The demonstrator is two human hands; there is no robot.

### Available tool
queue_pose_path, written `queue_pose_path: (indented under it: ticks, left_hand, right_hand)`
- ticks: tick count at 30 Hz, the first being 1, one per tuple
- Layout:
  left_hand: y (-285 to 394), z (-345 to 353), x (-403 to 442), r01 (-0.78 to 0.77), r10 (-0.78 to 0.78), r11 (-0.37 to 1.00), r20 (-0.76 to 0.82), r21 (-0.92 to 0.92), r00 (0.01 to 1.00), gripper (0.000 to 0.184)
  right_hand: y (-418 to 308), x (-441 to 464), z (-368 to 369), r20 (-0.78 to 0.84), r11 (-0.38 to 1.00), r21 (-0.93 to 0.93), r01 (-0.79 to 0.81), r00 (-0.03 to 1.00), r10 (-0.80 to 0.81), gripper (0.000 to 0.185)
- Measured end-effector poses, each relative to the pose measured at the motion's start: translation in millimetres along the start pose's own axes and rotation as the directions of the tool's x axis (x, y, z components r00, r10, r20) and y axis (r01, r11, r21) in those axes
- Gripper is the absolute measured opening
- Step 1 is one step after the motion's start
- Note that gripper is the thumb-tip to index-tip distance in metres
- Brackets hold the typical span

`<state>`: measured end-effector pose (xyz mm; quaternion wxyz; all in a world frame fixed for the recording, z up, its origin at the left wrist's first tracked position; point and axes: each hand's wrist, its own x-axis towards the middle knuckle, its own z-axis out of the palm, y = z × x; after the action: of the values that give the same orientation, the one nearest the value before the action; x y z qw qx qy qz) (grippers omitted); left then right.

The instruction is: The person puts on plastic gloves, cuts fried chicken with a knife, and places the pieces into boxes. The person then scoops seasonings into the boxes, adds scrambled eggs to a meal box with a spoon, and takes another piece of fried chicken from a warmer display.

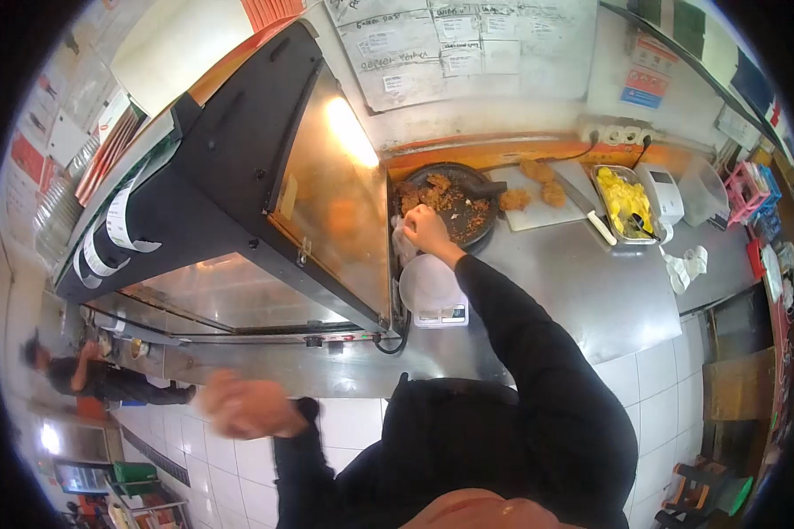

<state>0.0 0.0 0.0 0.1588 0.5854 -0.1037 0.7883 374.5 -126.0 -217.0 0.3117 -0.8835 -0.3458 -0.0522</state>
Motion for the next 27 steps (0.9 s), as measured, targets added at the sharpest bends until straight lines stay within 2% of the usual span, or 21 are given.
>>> queue_pose_path:
  ticks: [1, 2, 3, 5, 7, 9, 10, 11, 12, 13, 14, 15, 16, 17, 19, 21, 23, 25, 26, 27]
  left_hand:
    - [20, 8, -25, 0.142, -0.139, 0.990, 0.127, -0.015, 0.982, 0.027]
    - [47, 24, -49, 0.372, -0.340, 0.923, 0.242, -0.097, 0.909, 0.025]
    - [74, 38, -77, 0.590, -0.522, 0.797, 0.342, -0.129, 0.781, 0.023]
    - [89, 70, -89, 0.794, -0.677, 0.599, 0.592, 0.098, 0.437, 0.019]
    - [90, 102, -103, 0.849, -0.698, 0.507, 0.648, 0.150, 0.303, 0.036]
    - [91, 132, -112, 0.710, -0.642, 0.680, 0.619, 0.185, 0.453, 0.045]
    - [93, 142, -116, 0.713, -0.656, 0.671, 0.609, 0.202, 0.446, 0.045]
    - [95, 151, -120, 0.784, -0.677, 0.587, 0.652, 0.200, 0.341, 0.044]
    - [95, 154, -126, 0.816, -0.681, 0.543, 0.672, 0.199, 0.290, 0.043]
    - [95, 158, -132, 0.844, -0.683, 0.497, 0.690, 0.201, 0.238, 0.043]
    - [93, 159, -145, 0.973, -0.655, 0.198, 0.754, 0.119, 0.041, 0.040]
    - [94, 163, -147, 0.990, -0.553, -0.130, 0.824, 0.063, -0.125, 0.036]
    - [100, 167, -149, 0.985, -0.596, -0.172, 0.796, 0.001, -0.105, 0.026]
    - [103, 171, -151, 0.986, -0.601, -0.169, 0.793, -0.009, -0.096, 0.026]
    - [106, 174, -153, 0.995, -0.732, -0.097, 0.679, -0.035, -0.048, 0.021]
    - [110, 169, -162, 0.998, -0.791, 0.039, 0.609, -0.053, 0.064, 0.020]
    - [117, 160, -163, 0.979, -0.792, -0.151, 0.610, -0.138, -0.036, 0.023]
    - [122, 145, -153, 0.957, -0.781, -0.224, 0.621, -0.182, -0.064, 0.029]
    - [122, 138, -151, 0.960, -0.833, -0.187, 0.552, -0.210, -0.041, 0.029]
    - [113, 120, -151, 0.957, -0.857, -0.144, 0.516, -0.252, 0.007, 0.030]
  right_hand:
    - [-8, 0, -6, -0.103, 0.965, 0.259, 0.033, 0.995, -0.007, 0.022]
    - [-17, -3, -16, -0.199, 0.866, 0.493, 0.085, 0.980, 0.017, 0.020]
    - [3, -32, -40, -0.143, 0.890, 0.453, 0.044, 0.989, 0.024, 0.020]
    - [-28, -55, -89, -0.110, 0.684, 0.729, 0.030, 0.991, 0.074, 0.013]
    - [-45, -80, -125, -0.125, 0.652, 0.755, 0.069, 0.991, 0.040, 0.011]
    - [-53, -108, -152, -0.127, 0.608, 0.788, 0.098, 0.992, 0.005, 0.009]
    - [-53, -121, -164, -0.101, 0.591, 0.802, 0.089, 0.995, -0.012, 0.011]
    - [-54, -133, -173, -0.080, 0.573, 0.815, 0.082, 0.996, -0.028, 0.012]
    - [-56, -143, -180, -0.072, 0.571, 0.817, 0.078, 0.997, -0.033, 0.012]
    - [-57, -152, -186, -0.042, 0.470, 0.882, 0.037, 0.999, 0.000, 0.017]
    - [-60, -160, -193, -0.011, 0.367, 0.930, -0.001, 0.999, 0.030, 0.022]
    - [-64, -165, -198, -0.015, 0.372, 0.928, 0.005, 1.000, 0.025, 0.022]
    - [-67, -170, -204, -0.014, 0.321, 0.947, 0.001, 0.999, 0.038, 0.029]
    - [-72, -175, -208, -0.009, 0.268, 0.963, -0.004, 0.999, 0.045, 0.036]
    - [-84, -186, -214, 0.004, 0.308, 0.951, -0.011, 1.000, 0.023, 0.041]
    - [-94, -197, -208, 0.066, 0.349, 0.934, -0.071, 0.997, 0.026, 0.045]
    - [-95, -205, -198, 0.133, 0.370, 0.919, -0.137, 0.990, 0.038, 0.043]
    - [-94, -209, -180, 0.143, 0.346, 0.927, -0.146, 0.989, 0.034, 0.037]
    - [-96, -210, -172, 0.137, 0.316, 0.938, -0.142, 0.990, 0.038, 0.031]
    - [-108, -202, -155, 0.202, 0.325, 0.930, -0.172, 0.978, -0.059, 0.031]
